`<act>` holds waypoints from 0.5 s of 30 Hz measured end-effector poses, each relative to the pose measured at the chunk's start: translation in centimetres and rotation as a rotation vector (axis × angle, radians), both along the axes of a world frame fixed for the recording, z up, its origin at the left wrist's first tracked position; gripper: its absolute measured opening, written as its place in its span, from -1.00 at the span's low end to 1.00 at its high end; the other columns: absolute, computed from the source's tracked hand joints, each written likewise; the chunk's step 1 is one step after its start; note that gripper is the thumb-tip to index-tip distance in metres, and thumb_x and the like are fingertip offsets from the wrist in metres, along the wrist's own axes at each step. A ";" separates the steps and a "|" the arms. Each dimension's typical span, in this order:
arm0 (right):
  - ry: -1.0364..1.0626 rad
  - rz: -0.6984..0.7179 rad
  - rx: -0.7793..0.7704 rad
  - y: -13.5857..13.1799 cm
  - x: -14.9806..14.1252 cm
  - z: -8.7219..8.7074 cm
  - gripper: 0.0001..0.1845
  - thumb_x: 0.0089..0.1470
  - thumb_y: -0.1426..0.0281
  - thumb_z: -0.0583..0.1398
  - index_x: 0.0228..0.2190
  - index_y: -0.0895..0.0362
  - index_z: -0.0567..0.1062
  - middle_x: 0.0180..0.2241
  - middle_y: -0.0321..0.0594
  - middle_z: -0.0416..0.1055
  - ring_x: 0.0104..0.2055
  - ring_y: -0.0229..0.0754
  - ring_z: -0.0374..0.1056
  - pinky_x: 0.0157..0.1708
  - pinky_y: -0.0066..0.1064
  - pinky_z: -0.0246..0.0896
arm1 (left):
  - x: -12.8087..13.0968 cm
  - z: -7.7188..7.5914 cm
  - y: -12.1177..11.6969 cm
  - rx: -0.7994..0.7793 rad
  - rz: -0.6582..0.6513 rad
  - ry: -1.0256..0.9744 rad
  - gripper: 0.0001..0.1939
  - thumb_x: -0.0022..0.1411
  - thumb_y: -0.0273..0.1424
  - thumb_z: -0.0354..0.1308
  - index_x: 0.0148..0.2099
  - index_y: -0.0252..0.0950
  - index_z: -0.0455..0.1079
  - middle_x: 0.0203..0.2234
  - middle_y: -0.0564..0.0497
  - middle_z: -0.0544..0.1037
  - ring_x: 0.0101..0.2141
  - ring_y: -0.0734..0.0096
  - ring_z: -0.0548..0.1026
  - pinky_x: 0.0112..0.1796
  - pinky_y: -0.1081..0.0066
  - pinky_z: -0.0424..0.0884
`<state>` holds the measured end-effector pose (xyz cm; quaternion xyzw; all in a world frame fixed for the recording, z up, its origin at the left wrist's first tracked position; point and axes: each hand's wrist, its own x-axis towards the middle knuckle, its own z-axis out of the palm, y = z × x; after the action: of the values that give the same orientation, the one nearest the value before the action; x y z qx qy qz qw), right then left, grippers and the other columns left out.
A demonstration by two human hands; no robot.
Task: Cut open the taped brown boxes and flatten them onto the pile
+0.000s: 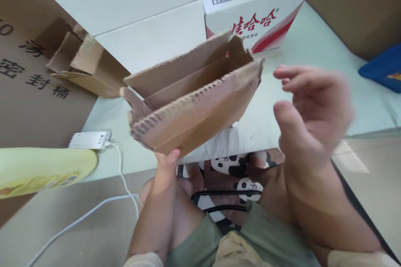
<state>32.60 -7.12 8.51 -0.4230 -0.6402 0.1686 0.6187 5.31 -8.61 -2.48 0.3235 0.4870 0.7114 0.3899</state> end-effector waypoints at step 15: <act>-0.023 0.132 -0.779 6.0 0.0 -7.7 -0.21 -0.06 0.06 0.39 0.17 0.01 0.36 0.26 0.03 0.42 0.35 0.27 0.30 0.34 0.27 0.19 | -1.5 4.8 1.8 -0.073 -0.071 -0.506 -0.47 -0.09 -0.22 0.11 -0.04 -0.27 0.51 -0.44 -0.04 0.67 -0.39 0.18 0.62 -0.29 0.25 0.57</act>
<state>32.57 -1.10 0.84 -0.5857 -0.5609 0.4338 0.3925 3.78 -6.85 2.28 0.1380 0.3877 0.7375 0.5355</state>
